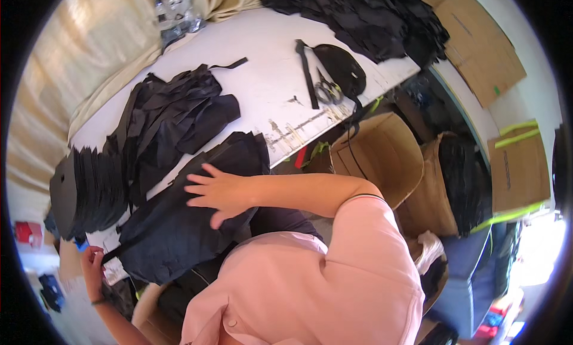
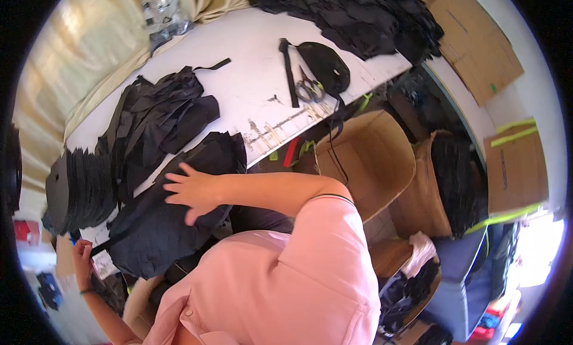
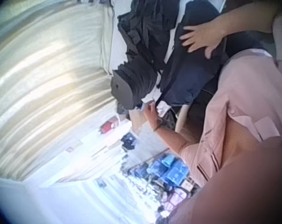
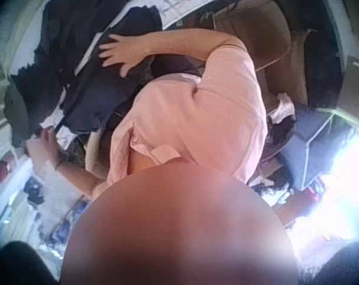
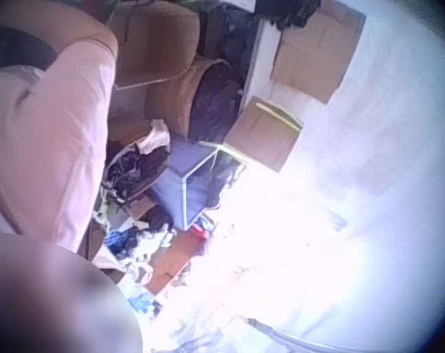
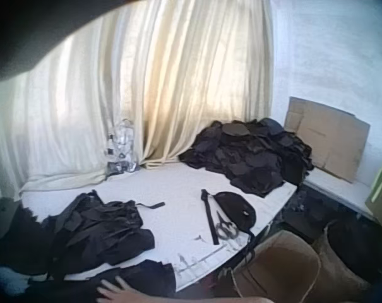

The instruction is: Checking and folding pieces of black fabric material for bag production.

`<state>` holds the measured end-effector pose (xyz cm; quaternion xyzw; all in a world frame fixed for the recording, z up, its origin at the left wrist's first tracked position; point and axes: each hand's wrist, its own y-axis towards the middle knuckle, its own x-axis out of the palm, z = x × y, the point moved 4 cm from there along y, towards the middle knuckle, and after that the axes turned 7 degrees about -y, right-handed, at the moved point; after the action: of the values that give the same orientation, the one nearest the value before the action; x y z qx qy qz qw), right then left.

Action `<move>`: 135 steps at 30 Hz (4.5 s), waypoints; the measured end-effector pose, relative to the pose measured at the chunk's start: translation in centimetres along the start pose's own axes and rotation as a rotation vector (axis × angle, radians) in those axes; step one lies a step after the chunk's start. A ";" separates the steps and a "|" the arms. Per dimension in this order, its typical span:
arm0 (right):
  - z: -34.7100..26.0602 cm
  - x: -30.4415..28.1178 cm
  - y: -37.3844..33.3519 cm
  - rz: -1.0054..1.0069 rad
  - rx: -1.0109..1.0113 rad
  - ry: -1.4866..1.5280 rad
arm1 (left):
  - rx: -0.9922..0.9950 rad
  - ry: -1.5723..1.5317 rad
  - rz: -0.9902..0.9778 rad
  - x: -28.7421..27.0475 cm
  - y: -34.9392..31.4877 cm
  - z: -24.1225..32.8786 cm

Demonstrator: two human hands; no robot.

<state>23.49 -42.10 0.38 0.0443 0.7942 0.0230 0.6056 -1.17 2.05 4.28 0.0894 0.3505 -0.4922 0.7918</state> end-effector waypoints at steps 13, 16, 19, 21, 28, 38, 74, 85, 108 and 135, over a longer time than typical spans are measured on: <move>-4.9 -2.8 13.0 0.384 0.054 1.363 | 0.576 -0.124 0.033 13.0 -1.3 20.1; -2.9 -3.4 10.8 0.307 0.129 1.261 | 0.603 -0.269 0.176 10.2 1.0 20.5; -1.8 -4.6 9.3 0.320 0.196 1.210 | 0.695 0.409 0.554 3.0 5.0 18.1; -2.0 -4.3 9.1 0.265 0.192 1.203 | 0.508 0.672 0.550 0.7 7.0 13.2; -1.8 -2.5 8.4 0.197 0.163 1.185 | 0.418 0.530 0.338 -0.5 9.2 11.1; -2.6 -1.8 10.2 0.210 0.107 1.241 | 0.342 0.273 0.115 -4.7 10.5 7.7; -3.0 0.3 9.9 0.124 0.172 1.215 | 0.264 0.514 0.337 -1.3 8.6 12.0; -1.7 -7.4 12.7 0.765 0.107 0.828 | 0.663 -0.127 0.725 3.8 -3.8 17.7; -2.0 -7.7 12.1 0.541 -0.119 0.870 | 0.722 -0.172 0.053 10.4 -5.9 22.4; 7.5 -3.9 2.2 -0.246 0.362 0.530 | 0.445 -0.765 0.713 0.2 -10.4 10.3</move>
<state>31.82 -40.47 2.36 0.0473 0.9144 -0.1810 0.3590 -5.09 -8.28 13.90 0.1821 -0.1252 -0.2536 0.9417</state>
